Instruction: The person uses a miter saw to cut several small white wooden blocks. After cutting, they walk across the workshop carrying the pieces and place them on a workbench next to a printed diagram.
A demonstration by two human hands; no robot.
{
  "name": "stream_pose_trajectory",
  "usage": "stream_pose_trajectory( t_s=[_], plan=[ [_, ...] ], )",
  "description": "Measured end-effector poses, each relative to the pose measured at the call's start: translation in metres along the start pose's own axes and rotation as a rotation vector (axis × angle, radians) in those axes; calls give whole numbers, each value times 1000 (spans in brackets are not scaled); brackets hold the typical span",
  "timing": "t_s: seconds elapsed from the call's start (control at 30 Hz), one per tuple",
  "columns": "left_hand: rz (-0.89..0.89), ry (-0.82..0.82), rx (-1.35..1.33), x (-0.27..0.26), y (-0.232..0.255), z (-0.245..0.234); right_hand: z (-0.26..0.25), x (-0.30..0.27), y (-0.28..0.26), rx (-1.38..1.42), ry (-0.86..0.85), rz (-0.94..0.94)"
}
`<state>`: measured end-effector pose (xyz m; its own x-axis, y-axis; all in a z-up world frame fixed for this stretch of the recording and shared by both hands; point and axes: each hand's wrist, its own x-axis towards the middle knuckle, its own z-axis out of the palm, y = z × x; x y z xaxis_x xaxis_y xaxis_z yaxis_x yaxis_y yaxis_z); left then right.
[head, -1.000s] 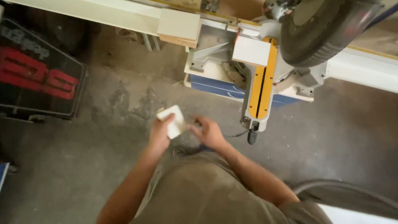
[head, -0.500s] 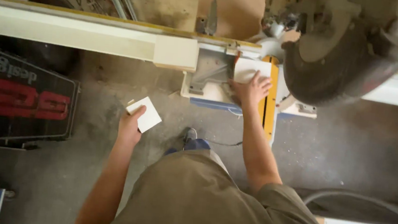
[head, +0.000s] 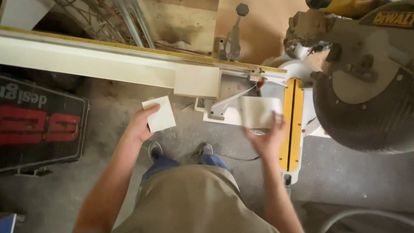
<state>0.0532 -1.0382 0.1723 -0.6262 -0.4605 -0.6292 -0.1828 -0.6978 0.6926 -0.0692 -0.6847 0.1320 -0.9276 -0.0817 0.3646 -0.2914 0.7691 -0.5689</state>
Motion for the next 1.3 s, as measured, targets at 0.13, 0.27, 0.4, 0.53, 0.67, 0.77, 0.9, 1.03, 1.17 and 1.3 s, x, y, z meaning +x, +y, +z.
stream_pose_trajectory(
  t_s=[0.13,0.27,0.4,0.53,0.67,0.77,0.9,1.03,1.17,1.3],
  plan=[
    [-79,-108,-76,73,-4,-45,73,-8,-105,33,26,-171],
    [-134,-198,-68,129,-3,-55,129,-9,-163,-65,55,-126],
    [-207,-388,-8,152,11,-49,154,-7,-191,-164,-17,-20],
    [-260,-430,-24,176,2,-41,162,-1,-160,-102,25,98],
    [-268,-489,16,162,20,-24,183,6,-103,-92,64,96],
    [-256,-453,76,152,23,-20,183,3,-108,300,17,341],
    [-186,-347,144,126,43,-9,190,2,-106,302,-46,322],
    [-112,-256,100,149,25,-20,155,4,-107,454,-60,395],
    [-132,-222,81,152,16,-20,170,-4,-70,576,-45,495],
    [-152,-273,2,170,3,-37,175,-13,-80,674,-75,483]
  ],
)
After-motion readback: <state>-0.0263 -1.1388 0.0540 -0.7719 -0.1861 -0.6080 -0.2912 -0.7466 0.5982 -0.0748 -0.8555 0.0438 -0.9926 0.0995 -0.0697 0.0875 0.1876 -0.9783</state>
